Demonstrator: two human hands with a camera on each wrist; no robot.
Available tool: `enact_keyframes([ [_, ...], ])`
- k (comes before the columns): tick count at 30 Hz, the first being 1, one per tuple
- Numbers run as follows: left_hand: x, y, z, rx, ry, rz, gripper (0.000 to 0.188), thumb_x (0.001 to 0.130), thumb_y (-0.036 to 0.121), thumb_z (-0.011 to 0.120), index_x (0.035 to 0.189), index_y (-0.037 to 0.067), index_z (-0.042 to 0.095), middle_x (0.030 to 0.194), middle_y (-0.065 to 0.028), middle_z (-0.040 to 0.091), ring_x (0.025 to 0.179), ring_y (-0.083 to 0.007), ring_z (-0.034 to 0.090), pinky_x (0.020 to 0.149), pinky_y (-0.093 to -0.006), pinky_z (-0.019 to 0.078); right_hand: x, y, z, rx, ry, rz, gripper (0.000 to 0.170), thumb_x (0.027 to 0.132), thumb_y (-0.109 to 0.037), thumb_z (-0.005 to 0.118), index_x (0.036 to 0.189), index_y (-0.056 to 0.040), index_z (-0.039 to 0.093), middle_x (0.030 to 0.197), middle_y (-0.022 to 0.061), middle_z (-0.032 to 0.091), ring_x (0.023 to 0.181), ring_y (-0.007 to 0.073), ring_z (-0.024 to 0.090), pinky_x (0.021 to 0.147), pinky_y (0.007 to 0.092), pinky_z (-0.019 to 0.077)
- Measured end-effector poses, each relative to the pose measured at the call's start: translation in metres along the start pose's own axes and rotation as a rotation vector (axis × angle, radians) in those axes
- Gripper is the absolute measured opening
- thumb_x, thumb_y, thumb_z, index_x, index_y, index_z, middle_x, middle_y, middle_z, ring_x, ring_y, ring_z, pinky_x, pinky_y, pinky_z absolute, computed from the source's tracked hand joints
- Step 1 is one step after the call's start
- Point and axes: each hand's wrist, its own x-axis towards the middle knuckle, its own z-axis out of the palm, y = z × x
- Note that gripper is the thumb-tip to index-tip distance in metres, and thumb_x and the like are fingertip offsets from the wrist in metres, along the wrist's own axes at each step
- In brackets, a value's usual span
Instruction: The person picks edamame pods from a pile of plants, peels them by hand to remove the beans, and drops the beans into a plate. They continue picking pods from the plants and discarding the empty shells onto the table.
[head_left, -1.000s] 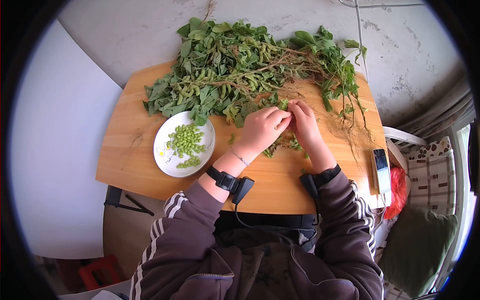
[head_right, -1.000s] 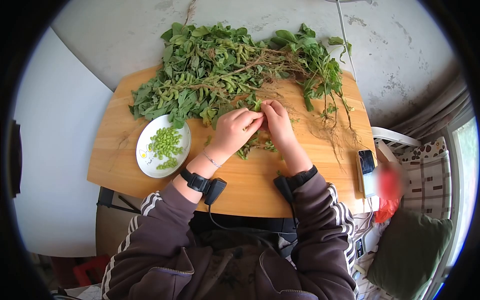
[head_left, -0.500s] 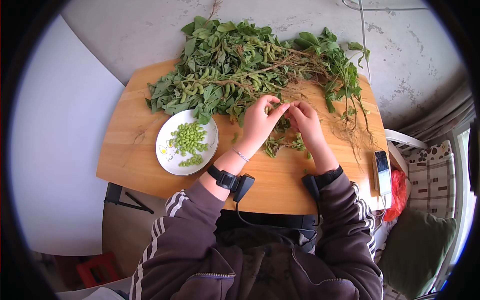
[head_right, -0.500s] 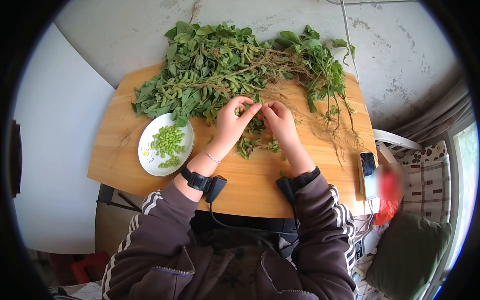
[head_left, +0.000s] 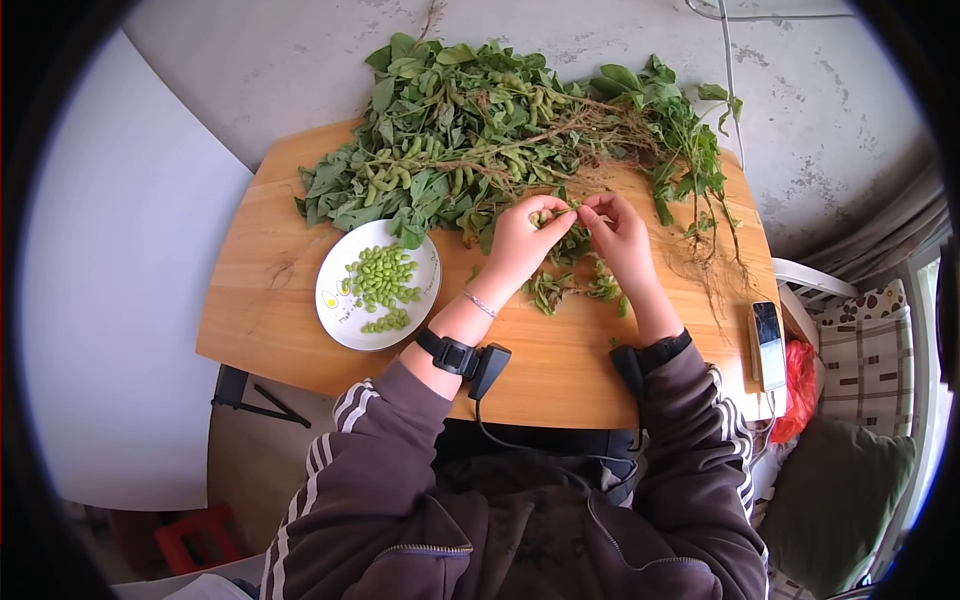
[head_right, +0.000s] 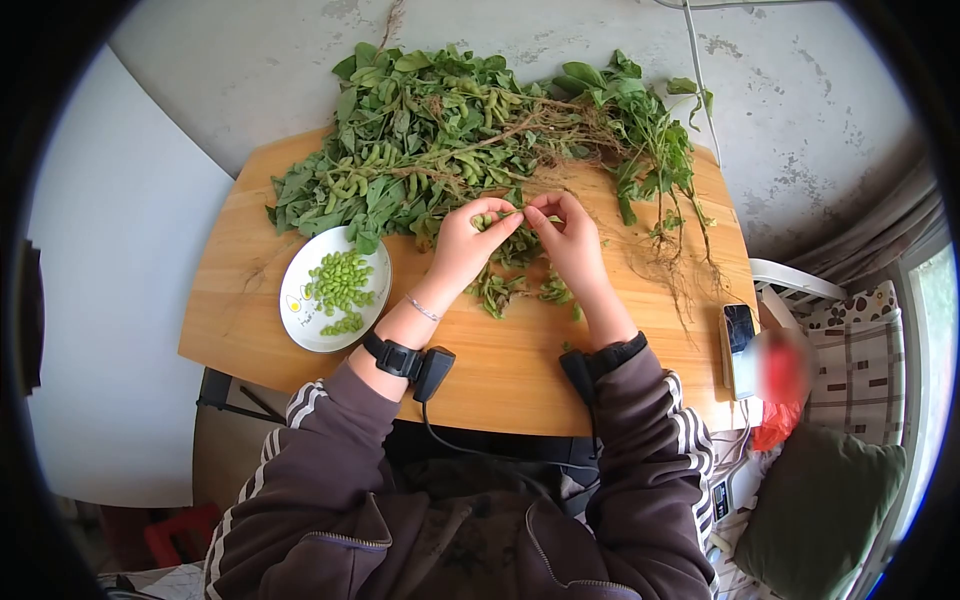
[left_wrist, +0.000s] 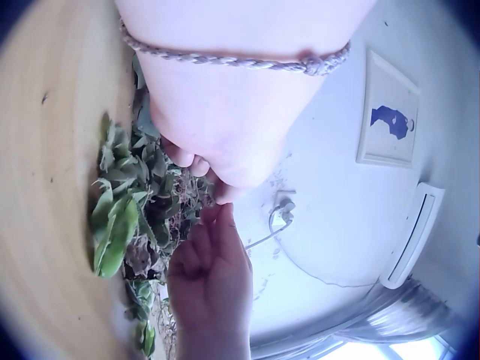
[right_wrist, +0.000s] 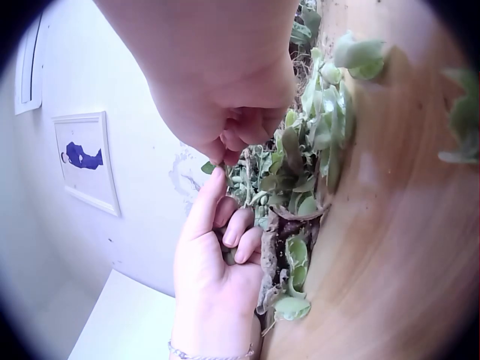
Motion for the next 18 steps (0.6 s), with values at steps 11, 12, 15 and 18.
enact_keyframes([
  [11, 0.001, -0.001, -0.001, -0.002, 0.012, 0.000, 0.022, 0.089, 0.019, 0.075, 0.098, -0.001, 0.071, 0.076, 0.0004, 0.064, 0.066, -0.0066, 0.054, 0.059, -0.0241, 0.0440, -0.005, -0.006, 0.000, -0.121, 0.027, 0.005, 0.021, 0.092, -0.022, 0.073, 0.099, -0.0023, 0.072, 0.077, -0.0015, 0.067, 0.062, 0.0034, 0.053, 0.056, 0.0207, 0.0426],
  [12, 0.000, -0.002, 0.000, -0.054, -0.005, -0.016, 0.022, 0.089, 0.019, 0.075, 0.099, 0.000, 0.071, 0.076, 0.0009, 0.064, 0.065, -0.0057, 0.053, 0.058, -0.0234, 0.0427, -0.005, -0.008, 0.001, -0.084, 0.014, 0.010, 0.021, 0.092, -0.023, 0.073, 0.099, -0.0024, 0.072, 0.077, -0.0021, 0.067, 0.061, 0.0032, 0.052, 0.055, 0.0205, 0.0415],
  [15, 0.000, -0.002, -0.001, -0.257, -0.074, -0.120, 0.022, 0.091, 0.020, 0.074, 0.101, 0.000, 0.071, 0.076, 0.0030, 0.062, 0.061, -0.0029, 0.049, 0.053, -0.0210, 0.0374, -0.005, -0.014, -0.001, 0.025, -0.024, 0.110, 0.023, 0.093, -0.025, 0.073, 0.097, -0.0027, 0.070, 0.075, -0.0035, 0.064, 0.058, 0.0029, 0.047, 0.052, 0.0203, 0.0369],
  [18, -0.001, 0.003, -0.004, -0.505, -0.162, -0.315, 0.021, 0.093, 0.019, 0.072, 0.105, 0.002, 0.069, 0.072, 0.0064, 0.056, 0.056, -0.0002, 0.043, 0.048, -0.0189, 0.0301, -0.004, -0.011, -0.006, 0.186, -0.083, 0.168, 0.022, 0.094, -0.025, 0.071, 0.096, -0.0031, 0.068, 0.072, -0.0041, 0.061, 0.054, 0.0030, 0.041, 0.049, 0.0207, 0.0317],
])
